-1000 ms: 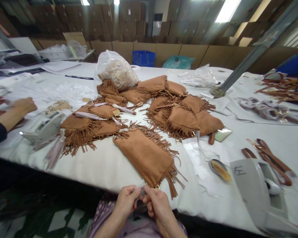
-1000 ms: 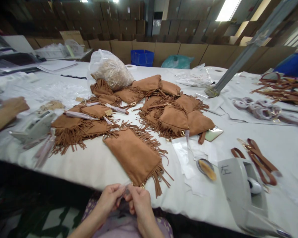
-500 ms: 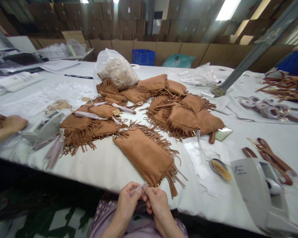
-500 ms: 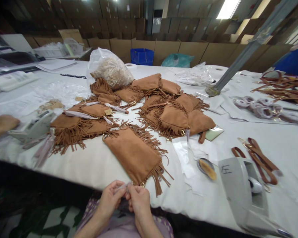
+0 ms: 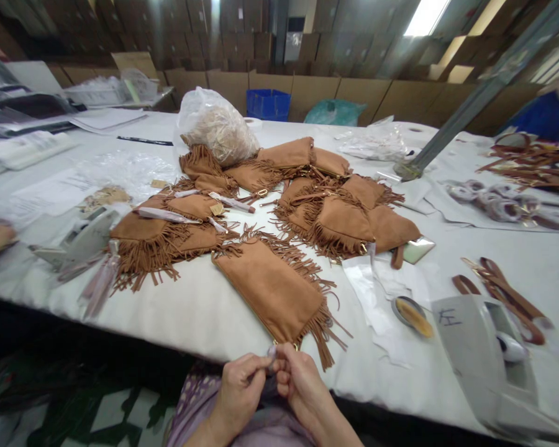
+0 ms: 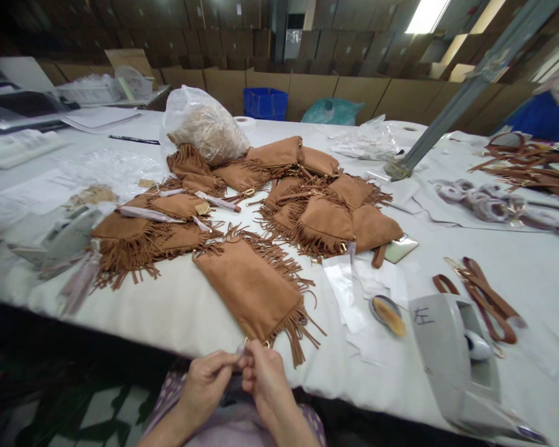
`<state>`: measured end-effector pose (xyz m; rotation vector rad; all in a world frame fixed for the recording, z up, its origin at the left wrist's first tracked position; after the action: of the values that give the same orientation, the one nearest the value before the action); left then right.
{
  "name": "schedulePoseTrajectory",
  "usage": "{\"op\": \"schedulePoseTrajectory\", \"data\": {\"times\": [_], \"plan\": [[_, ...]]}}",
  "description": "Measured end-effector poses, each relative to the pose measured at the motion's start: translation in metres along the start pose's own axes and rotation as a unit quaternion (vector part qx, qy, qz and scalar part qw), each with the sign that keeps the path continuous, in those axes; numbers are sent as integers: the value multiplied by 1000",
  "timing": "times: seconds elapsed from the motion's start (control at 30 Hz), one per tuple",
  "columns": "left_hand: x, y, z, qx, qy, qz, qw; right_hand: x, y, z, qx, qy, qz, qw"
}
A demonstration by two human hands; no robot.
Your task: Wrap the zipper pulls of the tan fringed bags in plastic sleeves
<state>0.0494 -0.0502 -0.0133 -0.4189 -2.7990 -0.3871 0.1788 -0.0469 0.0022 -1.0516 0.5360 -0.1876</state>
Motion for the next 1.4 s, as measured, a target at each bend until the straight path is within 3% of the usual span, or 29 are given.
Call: {"op": "schedulePoseTrajectory", "data": {"times": [0.27,0.43,0.5,0.6,0.67,0.73,0.87,0.93,1.1,1.17,1.23,1.3,1.33,1.4], "plan": [[-4,-3,-1,73,-67,5,995,4,5,-4,44,-63,10,997],[19,-30,3,102,-64,74,990,6,9,-5,49,-66,2,997],[34,-31,1,147,-87,45,984,6,11,-5,49,-66,2,997],[45,-14,-5,208,-85,-29,974,6,11,-4,50,-74,3,996],[37,2,-8,221,-75,-21,972,6,11,-5,52,-80,2,995],[20,12,-7,237,-121,21,964,6,11,-5,56,-86,0,995],[-9,12,-1,309,-218,33,925,9,13,-7,67,-95,-3,993],[-12,9,-2,309,-217,16,926,9,14,-7,69,-100,-6,993],[-6,11,-7,241,-136,6,961,6,14,-10,72,-137,14,988],[-7,10,-4,240,-117,0,964,14,9,-6,87,-182,9,979],[-8,5,2,253,-112,-1,961,38,-4,7,135,-221,-55,964],[-8,-2,8,270,-103,7,957,83,-28,30,228,-231,-200,924],[-8,-6,12,280,-91,15,956,112,-46,44,282,-224,-293,885],[-5,-11,21,292,-79,29,953,177,-91,70,370,-189,-484,770]]}}
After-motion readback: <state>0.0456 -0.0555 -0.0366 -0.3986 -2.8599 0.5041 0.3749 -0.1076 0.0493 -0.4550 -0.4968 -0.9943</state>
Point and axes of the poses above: each hand's wrist, its own y-axis towards the middle knuckle, its own x-axis out of the back of the hand, z = x × y, the point moved 2 cm from there along y, towards the middle knuckle, and after that the axes turned 11 degrees about -x, right-handed, at the moved point
